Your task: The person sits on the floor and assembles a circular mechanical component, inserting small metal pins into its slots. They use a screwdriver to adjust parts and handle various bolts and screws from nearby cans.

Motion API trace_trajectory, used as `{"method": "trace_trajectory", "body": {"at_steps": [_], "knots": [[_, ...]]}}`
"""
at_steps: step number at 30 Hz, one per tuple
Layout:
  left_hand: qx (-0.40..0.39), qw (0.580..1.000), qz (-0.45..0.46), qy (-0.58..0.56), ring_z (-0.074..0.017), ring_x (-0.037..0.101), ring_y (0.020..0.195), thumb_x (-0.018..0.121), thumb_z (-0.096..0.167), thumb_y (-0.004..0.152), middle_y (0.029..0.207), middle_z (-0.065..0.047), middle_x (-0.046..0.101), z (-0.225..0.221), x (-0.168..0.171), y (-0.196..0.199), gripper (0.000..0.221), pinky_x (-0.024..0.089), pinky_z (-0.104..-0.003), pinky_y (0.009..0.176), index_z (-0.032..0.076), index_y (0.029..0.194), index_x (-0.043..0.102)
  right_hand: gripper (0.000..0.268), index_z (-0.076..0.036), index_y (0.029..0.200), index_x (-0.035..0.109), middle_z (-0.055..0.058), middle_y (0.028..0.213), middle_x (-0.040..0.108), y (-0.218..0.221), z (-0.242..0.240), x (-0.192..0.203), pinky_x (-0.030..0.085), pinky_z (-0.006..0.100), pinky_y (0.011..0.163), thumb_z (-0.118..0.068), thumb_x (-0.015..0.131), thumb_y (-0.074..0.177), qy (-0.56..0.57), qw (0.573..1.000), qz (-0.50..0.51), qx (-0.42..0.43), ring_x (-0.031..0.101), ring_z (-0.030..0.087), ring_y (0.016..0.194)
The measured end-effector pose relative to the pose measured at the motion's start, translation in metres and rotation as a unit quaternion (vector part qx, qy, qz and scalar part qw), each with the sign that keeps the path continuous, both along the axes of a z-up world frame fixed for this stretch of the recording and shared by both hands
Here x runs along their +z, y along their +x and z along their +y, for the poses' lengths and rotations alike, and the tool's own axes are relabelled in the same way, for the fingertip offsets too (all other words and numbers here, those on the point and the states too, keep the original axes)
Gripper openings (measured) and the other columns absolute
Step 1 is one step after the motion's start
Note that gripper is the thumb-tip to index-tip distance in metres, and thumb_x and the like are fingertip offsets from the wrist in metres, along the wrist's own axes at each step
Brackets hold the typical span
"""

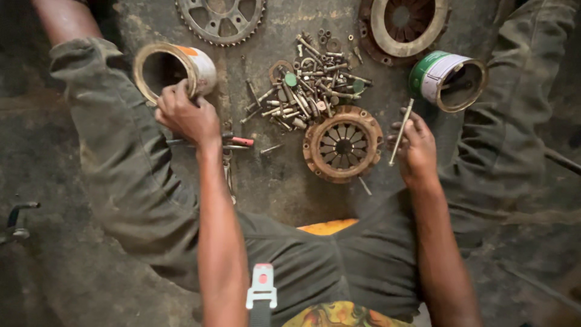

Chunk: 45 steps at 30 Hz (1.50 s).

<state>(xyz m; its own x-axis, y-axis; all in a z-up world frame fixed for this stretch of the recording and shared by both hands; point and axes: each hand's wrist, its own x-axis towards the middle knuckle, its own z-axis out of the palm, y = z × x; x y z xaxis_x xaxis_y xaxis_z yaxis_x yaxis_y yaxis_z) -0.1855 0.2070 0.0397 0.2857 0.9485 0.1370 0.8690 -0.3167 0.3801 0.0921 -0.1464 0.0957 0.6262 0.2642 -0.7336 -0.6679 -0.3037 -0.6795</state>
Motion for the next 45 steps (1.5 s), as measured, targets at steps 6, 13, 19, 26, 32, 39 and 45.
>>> {"method": "trace_trajectory", "body": {"at_steps": [6, 13, 19, 26, 32, 39, 45], "knots": [[0.008, 0.997, 0.066, -0.025, -0.0347, 0.047, 0.131, 0.083, 0.013, 0.080, 0.135, -0.011, 0.054, 0.000, 0.000, 0.006, 0.052, 0.032, -0.055, 0.110, 0.010, 0.128, 0.062, 0.031, -0.003, 0.136, 0.059, 0.002, 0.108, 0.062, -0.006, -0.006, -0.006, 0.053, 0.028, 0.081, -0.014, 0.061, 0.107, -0.037, 0.966, -0.170, 0.191, 0.060, 0.009, 0.093], [0.080, 0.996, 0.037, -0.028, -0.0489, 0.024, 0.145, 0.090, 0.023, 0.083, 0.160, -0.021, 0.029, -0.030, 0.005, 0.022, 0.081, 0.012, -0.069, 0.107, 0.014, 0.149, 0.044, 0.025, -0.003, 0.121, 0.069, 0.021, 0.095, 0.070, 0.015, 0.006, -0.005, 0.054, 0.043, 0.076, -0.018, 0.064, 0.102, -0.236, 0.807, -0.289, 0.457, 0.068, 0.034, 0.080], [-0.201, 0.947, -0.144, -0.207, -0.0318, 0.049, 0.143, 0.083, 0.017, 0.085, 0.146, -0.012, 0.057, -0.092, -0.024, 0.074, 0.064, 0.038, -0.053, 0.119, 0.011, 0.143, 0.054, 0.021, -0.004, 0.114, 0.070, 0.023, 0.105, 0.071, 0.040, 0.046, -0.041, 0.052, 0.054, 0.084, -0.016, 0.069, 0.097, -0.327, 0.685, -0.367, 0.537, 0.066, 0.045, 0.098], [-0.358, 0.920, -0.005, -0.158, -0.0289, 0.053, 0.131, 0.081, 0.011, 0.071, 0.134, -0.009, 0.060, -0.132, -0.040, 0.075, 0.057, 0.036, -0.061, 0.106, 0.019, 0.126, 0.067, 0.050, -0.008, 0.135, 0.064, 0.020, 0.137, 0.058, 0.008, 0.086, -0.040, 0.051, 0.048, 0.101, -0.018, 0.082, 0.088, -0.143, 0.734, -0.457, 0.482, 0.061, 0.042, 0.121], [-0.293, 0.944, 0.014, -0.151, -0.0308, 0.053, 0.120, 0.081, 0.018, 0.074, 0.116, -0.008, 0.062, -0.114, -0.059, 0.040, 0.039, 0.038, -0.058, 0.105, 0.015, 0.112, 0.070, 0.055, -0.018, 0.128, 0.071, 0.012, 0.150, 0.050, -0.018, 0.130, -0.033, 0.035, 0.050, 0.113, -0.031, 0.084, 0.076, -0.094, 0.572, -0.492, 0.650, 0.045, 0.036, 0.137], [-0.056, 0.979, -0.057, -0.188, -0.0281, 0.060, 0.114, 0.073, 0.016, 0.083, 0.110, -0.007, 0.066, -0.100, -0.068, 0.041, 0.019, 0.043, -0.046, 0.101, 0.013, 0.101, 0.072, 0.038, -0.015, 0.112, 0.075, 0.015, 0.149, 0.053, 0.015, 0.102, -0.051, 0.038, 0.050, 0.113, -0.037, 0.083, 0.082, -0.202, 0.616, -0.481, 0.591, 0.049, 0.038, 0.137], [0.024, 0.966, -0.090, -0.241, -0.0340, 0.068, 0.095, 0.077, 0.018, 0.086, 0.097, -0.011, 0.072, -0.077, -0.083, 0.026, 0.017, 0.051, -0.046, 0.081, 0.010, 0.099, 0.071, 0.038, -0.010, 0.120, 0.075, 0.021, 0.145, 0.056, 0.008, 0.075, -0.051, 0.044, 0.051, 0.109, -0.028, 0.083, 0.088, -0.178, 0.729, -0.457, 0.478, 0.053, 0.042, 0.131]]}}
